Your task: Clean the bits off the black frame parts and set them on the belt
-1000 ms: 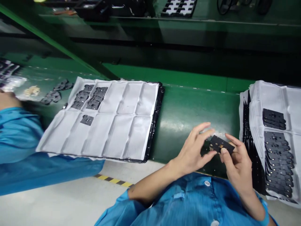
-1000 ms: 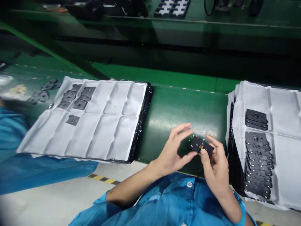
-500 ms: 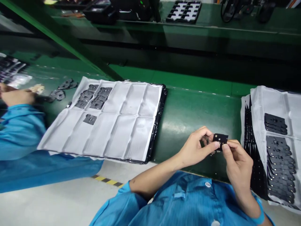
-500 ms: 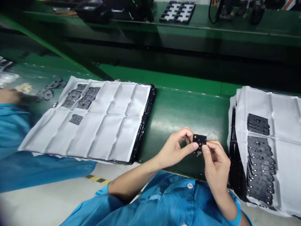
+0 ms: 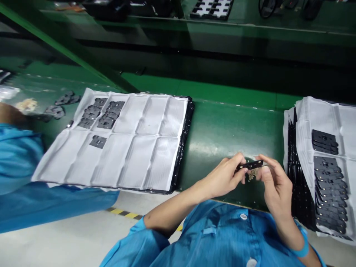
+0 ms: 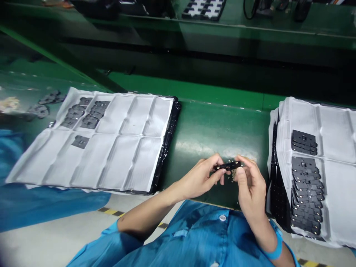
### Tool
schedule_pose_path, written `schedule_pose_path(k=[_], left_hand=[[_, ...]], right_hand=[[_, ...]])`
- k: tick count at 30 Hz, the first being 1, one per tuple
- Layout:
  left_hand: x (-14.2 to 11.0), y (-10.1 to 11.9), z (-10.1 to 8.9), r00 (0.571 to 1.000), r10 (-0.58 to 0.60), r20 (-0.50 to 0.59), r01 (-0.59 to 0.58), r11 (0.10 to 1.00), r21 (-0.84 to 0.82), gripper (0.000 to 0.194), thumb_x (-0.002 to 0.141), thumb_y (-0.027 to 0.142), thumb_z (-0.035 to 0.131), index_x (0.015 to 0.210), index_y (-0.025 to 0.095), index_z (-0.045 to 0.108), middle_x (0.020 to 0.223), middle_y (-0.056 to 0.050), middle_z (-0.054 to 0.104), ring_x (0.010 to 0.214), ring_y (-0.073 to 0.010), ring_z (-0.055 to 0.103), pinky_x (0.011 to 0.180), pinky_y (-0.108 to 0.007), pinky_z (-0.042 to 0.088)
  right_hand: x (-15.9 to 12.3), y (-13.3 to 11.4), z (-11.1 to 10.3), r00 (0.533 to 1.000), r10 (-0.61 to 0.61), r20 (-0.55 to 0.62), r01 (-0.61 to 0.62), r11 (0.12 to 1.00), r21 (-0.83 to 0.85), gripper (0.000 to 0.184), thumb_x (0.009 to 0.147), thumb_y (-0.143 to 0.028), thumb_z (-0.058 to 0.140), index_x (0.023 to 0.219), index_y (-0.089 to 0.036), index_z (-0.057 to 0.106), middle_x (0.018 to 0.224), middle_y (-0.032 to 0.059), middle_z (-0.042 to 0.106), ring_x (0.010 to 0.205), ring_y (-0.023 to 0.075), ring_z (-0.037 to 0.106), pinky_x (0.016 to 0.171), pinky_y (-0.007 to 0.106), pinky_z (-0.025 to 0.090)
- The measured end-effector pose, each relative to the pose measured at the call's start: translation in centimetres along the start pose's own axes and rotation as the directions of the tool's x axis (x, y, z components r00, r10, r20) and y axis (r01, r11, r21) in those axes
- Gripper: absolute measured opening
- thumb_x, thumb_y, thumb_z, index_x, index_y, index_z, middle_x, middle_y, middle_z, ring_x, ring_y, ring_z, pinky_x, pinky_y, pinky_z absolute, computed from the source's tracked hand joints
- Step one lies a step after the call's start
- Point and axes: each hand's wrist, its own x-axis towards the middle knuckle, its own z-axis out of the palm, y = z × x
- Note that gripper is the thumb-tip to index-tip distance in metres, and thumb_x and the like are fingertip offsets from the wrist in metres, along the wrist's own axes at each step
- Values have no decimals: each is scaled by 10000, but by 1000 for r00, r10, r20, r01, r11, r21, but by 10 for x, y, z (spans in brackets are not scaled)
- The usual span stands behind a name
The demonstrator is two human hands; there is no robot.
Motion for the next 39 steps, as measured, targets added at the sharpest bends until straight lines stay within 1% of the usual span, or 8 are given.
schedule_pose_path(k=[2,4,6,16,25,31,34,39], left_hand=[[-2,1,1,1000,20,10,-20,999,29,92,1106,296,471,1054,226,498,791,0,734,705,-155,684,694,-266,476],[-4,2,3,999,45,24,-47,997,63,114,1117,285,430,1096,220,521,826,-7,734,723,-157,690,723,-276,495],[-6,5,3,997,67,36,-70,992,108,146,1118,277,405,1073,218,530,824,-7,714,702,-155,664,710,-281,486],[-10,19,6,998,19,66,-37,957,287,101,1113,247,383,1031,230,439,772,18,576,622,-153,546,601,-292,310],[-10,20,9,997,2,72,-20,970,241,84,1109,259,383,1041,234,425,777,19,555,651,-157,545,619,-293,331],[-7,18,7,996,-33,87,11,970,242,93,1117,285,377,1058,238,432,807,4,591,688,-173,577,641,-297,357],[-5,14,6,996,-24,90,1,969,247,86,1116,273,375,1068,234,435,823,0,605,688,-172,578,648,-305,349],[-4,14,5,995,-11,101,-15,969,246,78,1108,243,396,1045,233,441,746,27,553,621,-151,537,594,-299,311]], right_hand=[[-1,-3,2,998,53,19,-54,996,74,264,1076,-387,659,1216,-209,795,765,4,691,557,127,579,534,255,502],[-2,-3,2,995,97,20,-98,986,131,237,1058,-386,691,1157,-204,806,676,-24,618,504,108,507,467,227,416],[-2,-1,1,991,132,20,-134,978,163,235,1037,-392,726,1139,-200,814,663,-28,593,507,101,480,462,220,390],[-1,3,0,990,120,68,-133,958,252,211,1043,-380,715,1047,-208,837,912,38,692,552,85,454,487,237,370],[0,13,3,995,100,20,-102,965,241,223,1021,-381,715,948,-210,839,927,65,724,730,172,623,612,293,485],[-2,16,2,990,131,47,-139,964,229,182,1009,-300,690,972,-196,835,911,47,705,606,117,506,537,261,397],[-4,16,0,989,125,82,-143,946,290,187,1007,-231,650,1035,-215,835,893,24,680,585,102,477,527,249,380],[-3,13,-1,981,147,126,-180,933,312,202,1030,-328,678,1057,-209,839,953,45,694,561,91,454,493,246,356]])
